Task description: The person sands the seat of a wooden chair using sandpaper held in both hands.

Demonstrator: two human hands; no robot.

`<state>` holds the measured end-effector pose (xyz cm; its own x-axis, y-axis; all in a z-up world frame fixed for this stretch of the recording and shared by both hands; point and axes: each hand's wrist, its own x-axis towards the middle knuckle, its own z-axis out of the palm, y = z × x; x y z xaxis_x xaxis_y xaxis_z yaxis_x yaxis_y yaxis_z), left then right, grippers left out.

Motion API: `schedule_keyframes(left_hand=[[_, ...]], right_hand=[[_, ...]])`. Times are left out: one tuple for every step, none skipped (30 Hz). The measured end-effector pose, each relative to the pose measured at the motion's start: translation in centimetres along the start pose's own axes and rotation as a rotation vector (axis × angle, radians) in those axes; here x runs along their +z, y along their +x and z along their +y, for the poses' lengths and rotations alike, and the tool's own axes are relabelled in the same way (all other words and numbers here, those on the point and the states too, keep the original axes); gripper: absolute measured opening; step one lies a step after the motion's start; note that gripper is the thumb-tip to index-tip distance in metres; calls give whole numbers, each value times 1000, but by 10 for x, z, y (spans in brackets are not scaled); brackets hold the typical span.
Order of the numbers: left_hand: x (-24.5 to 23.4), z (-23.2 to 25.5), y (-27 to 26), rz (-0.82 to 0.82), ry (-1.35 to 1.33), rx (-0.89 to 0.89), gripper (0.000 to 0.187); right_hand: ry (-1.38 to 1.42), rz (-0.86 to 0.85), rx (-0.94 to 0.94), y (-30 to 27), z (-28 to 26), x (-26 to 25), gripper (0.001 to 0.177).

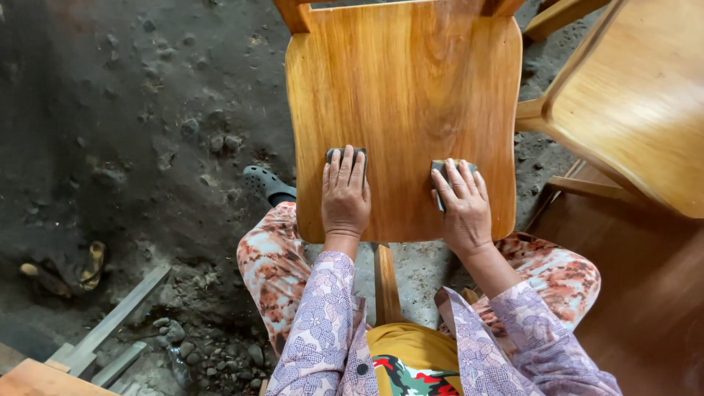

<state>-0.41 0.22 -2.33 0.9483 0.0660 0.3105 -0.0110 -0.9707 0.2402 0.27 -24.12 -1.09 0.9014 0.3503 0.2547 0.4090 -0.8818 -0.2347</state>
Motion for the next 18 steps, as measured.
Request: schedule_keyframes(left_hand=[[1, 0, -1, 2, -1, -2, 47], [1, 0, -1, -1, 0, -1, 48], [2, -2, -2, -4, 2, 1, 48], [2, 0, -1, -3, 2, 0, 48], [1, 0, 0, 8, -4, 3, 49], [0, 0, 1, 18, -11, 6, 49], [1, -1, 0, 21, -7, 6, 49], [1, -1, 0, 20, -6, 3, 49], [2, 0, -1, 20, -9, 1, 49], [2, 1, 0, 23, -9, 2, 49], [2, 0, 0, 21, -4, 4, 48], [1, 0, -1, 20, 1, 6, 48], [0, 0, 0, 18, 2, 10, 48], [0, 0, 1, 12, -5, 10, 48], [-1, 1, 0, 6, -12, 5, 49], [-2, 1, -1, 3, -9, 3, 49], [-2, 1, 0, 7, -20, 1, 49], [-2, 1, 1, 10, -30, 0, 49]], right_hand=[[-1, 0, -3, 0, -1, -1, 38], [48, 10, -13, 1, -2, -2, 37], [98, 20, -22, 2, -4, -3, 37], [98, 20, -23, -2, -3, -3, 37], [99, -38, -6, -5, -5, -1, 48], [100, -96, 10, -8, -6, 0, 60], [103, -93, 8, -4, -6, -1, 60], [123, -105, 6, 0, -6, -1, 68], [140, -118, 5, 4, -5, -3, 76], [139, -115, 5, 20, -2, -3, 76], [147, -77, -25, 35, 1, -3, 74], [155, -40, -54, 50, 4, -3, 73], [156, -38, -50, 64, 16, 12, 73], [128, 23, -89, 78, 27, 26, 67], [101, 81, -132, 91, 39, 41, 63], [104, 78, -132, 108, 46, 49, 63], [125, 80, -132, 127, 54, 57, 64], [146, 81, -132, 145, 62, 64, 66]])
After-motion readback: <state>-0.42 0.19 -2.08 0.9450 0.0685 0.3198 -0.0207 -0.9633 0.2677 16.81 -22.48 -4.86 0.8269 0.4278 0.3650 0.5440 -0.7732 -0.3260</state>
